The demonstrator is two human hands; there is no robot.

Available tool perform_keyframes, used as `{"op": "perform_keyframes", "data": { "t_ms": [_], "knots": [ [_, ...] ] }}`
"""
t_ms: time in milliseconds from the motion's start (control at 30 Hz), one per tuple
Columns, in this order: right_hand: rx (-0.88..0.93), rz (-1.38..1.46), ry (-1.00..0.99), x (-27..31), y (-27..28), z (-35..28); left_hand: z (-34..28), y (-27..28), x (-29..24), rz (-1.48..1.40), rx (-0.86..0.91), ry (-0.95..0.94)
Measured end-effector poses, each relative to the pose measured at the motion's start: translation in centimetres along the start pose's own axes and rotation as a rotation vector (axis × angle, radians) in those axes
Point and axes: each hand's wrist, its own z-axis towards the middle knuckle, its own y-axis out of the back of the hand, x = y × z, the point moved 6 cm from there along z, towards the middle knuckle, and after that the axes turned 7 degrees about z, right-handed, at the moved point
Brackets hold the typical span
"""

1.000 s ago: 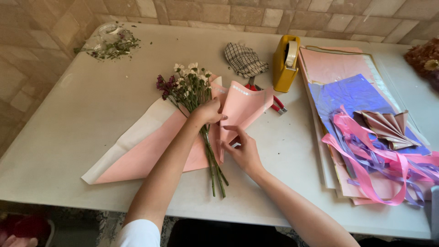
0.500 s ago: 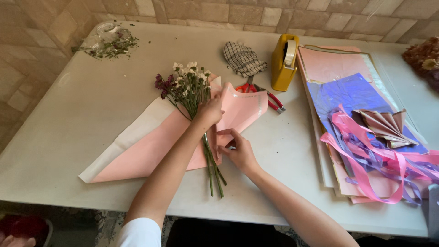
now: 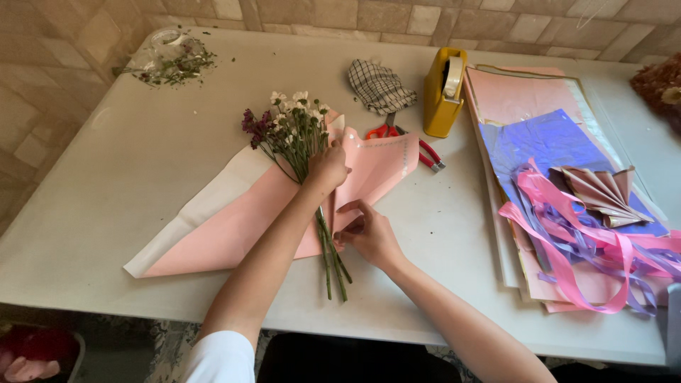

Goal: The person wraps a small bouquet of flowers in decorative paper by hand, folding and securing the paper around the stems.

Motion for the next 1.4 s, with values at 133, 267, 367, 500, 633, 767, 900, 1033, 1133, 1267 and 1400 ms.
{"op": "perform_keyframes", "data": {
  "t_ms": [133, 267, 367, 500, 633, 767, 900, 1033, 1133, 1267, 1400],
  "knots": [
    [-0.010, -0.035, -0.006, 0.2, 0.0, -0.2, -0.4, 0.2, -0.4, 0.037, -0.002, 0.014],
    [-0.043, -0.020, 0.025, 0.4, 0.0, -0.1, -1.0, 0.5, -0.8, 0.041, 0.003, 0.017],
    [-0.084, -0.075, 0.030, 0.5, 0.2, -0.3, -1.9, 1.1, -1.2, 0.047, -0.010, 0.009],
    [-0.164, -0.301, 0.045, -1.3, 0.2, 0.1, 0.3, -1.4, -0.2, 0.037, -0.077, -0.015],
    [-0.194, -0.495, 0.165, 1.9, 0.1, -1.7, -2.8, 1.1, -1.9, 0.099, -0.169, -0.016],
    [-0.297, -0.728, 0.427, 3.1, -0.6, -2.1, -6.7, 5.1, -4.0, 0.281, -0.476, -0.023],
    [-0.406, -0.975, 0.682, 2.1, -2.1, -1.9, -6.5, 4.2, -3.8, 0.440, -0.694, -0.104],
    [-0.399, -1.045, 0.748, 1.7, -2.6, -1.8, -5.2, 3.5, -2.8, 0.362, -0.613, -0.331],
    [-0.334, -1.017, 0.739, 2.5, -2.5, -2.1, -4.8, 2.3, -2.1, 0.362, -0.527, -0.543],
    [-0.189, -0.977, 0.713, 1.3, -2.2, -1.1, -5.2, 1.3, -0.8, 0.378, -0.495, -0.672],
    [-0.048, -0.944, 0.663, 0.6, -1.9, -0.3, -5.7, 0.8, 0.1, 0.326, -0.458, -0.683]
  ]
}}
